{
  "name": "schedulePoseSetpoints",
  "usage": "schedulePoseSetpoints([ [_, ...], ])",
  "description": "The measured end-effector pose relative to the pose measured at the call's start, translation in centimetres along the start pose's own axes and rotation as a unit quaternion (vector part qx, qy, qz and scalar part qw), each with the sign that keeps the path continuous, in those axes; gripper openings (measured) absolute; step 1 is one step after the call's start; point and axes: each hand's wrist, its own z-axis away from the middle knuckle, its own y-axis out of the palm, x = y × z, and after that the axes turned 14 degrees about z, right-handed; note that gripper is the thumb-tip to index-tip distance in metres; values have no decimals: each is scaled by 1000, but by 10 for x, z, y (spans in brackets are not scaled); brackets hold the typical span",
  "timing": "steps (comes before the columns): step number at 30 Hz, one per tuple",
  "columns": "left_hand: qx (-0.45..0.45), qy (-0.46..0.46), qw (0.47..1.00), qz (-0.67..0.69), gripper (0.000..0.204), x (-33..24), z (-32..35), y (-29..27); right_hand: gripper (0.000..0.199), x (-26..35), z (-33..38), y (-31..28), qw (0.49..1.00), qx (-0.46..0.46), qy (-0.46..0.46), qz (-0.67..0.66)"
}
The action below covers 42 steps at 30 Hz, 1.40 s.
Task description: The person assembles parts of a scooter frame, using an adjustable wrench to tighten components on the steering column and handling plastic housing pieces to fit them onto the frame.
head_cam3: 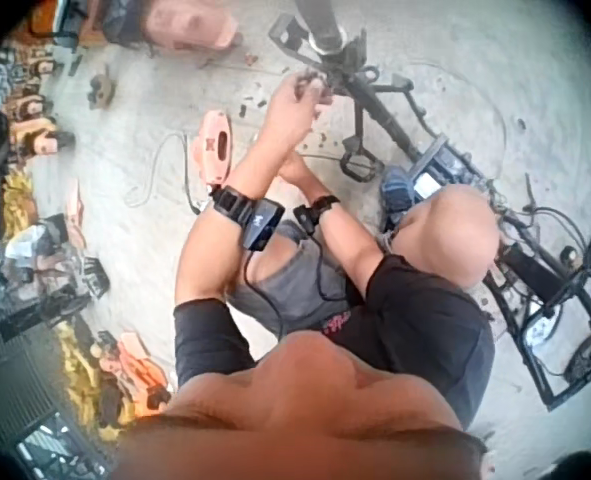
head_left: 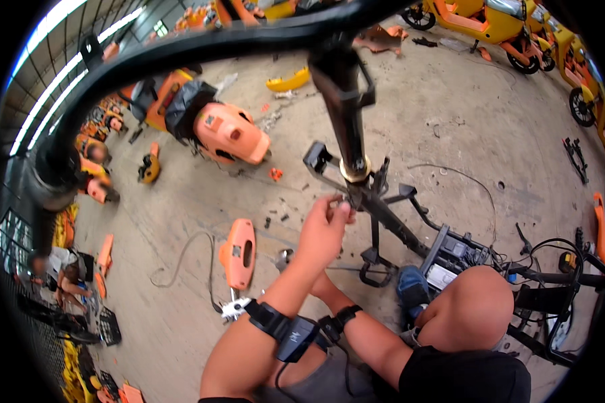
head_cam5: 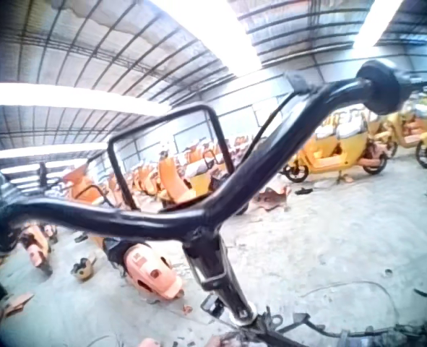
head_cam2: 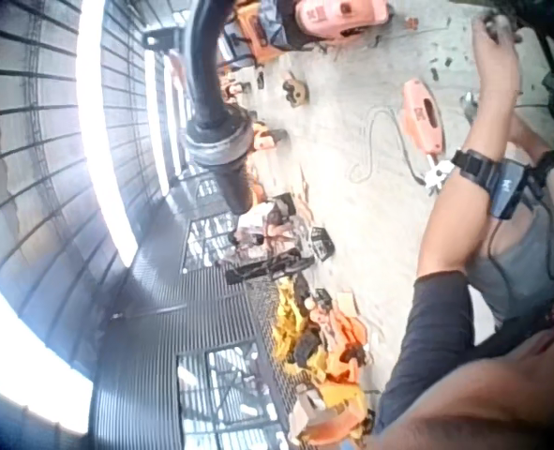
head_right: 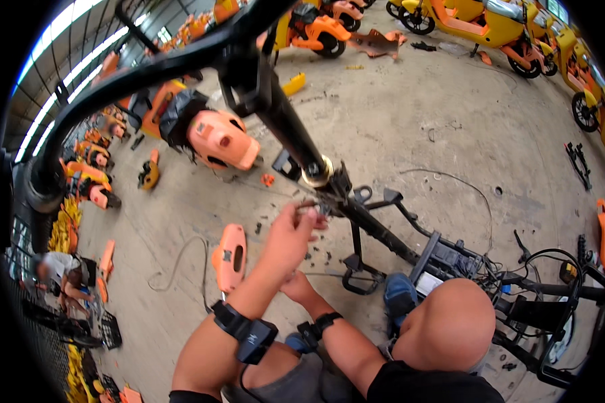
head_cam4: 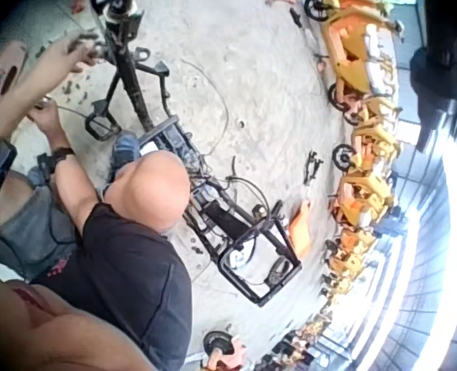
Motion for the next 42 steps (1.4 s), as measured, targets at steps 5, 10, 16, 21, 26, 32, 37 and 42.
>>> schedulePoseSetpoints([
  [5,17,-145,985,88,31,-2,5,-2,41,19,0,9,1000,8,4,-21],
  [10,26,-208,960,187,30,2,5,1,39,19,-1,4,1000,6,12,-20],
  [16,21,-233,948,217,26,1,4,8,37,21,2,4,1000,3,15,-22],
  [21,36,-232,952,194,26,-3,2,8,36,19,-2,1,1000,3,14,-22],
  [26,50,-235,948,209,29,4,3,18,34,17,-1,1,1000,-4,11,-25],
  [32,36,-165,984,60,32,6,8,-8,32,9,-2,6,1000,3,-4,-21],
  [37,1,13,997,-74,45,-20,11,-11,27,9,-5,4,997,23,-30,-60],
  [42,56,-18,995,-81,56,-21,14,-26,17,23,-2,1,996,10,48,-72],
])
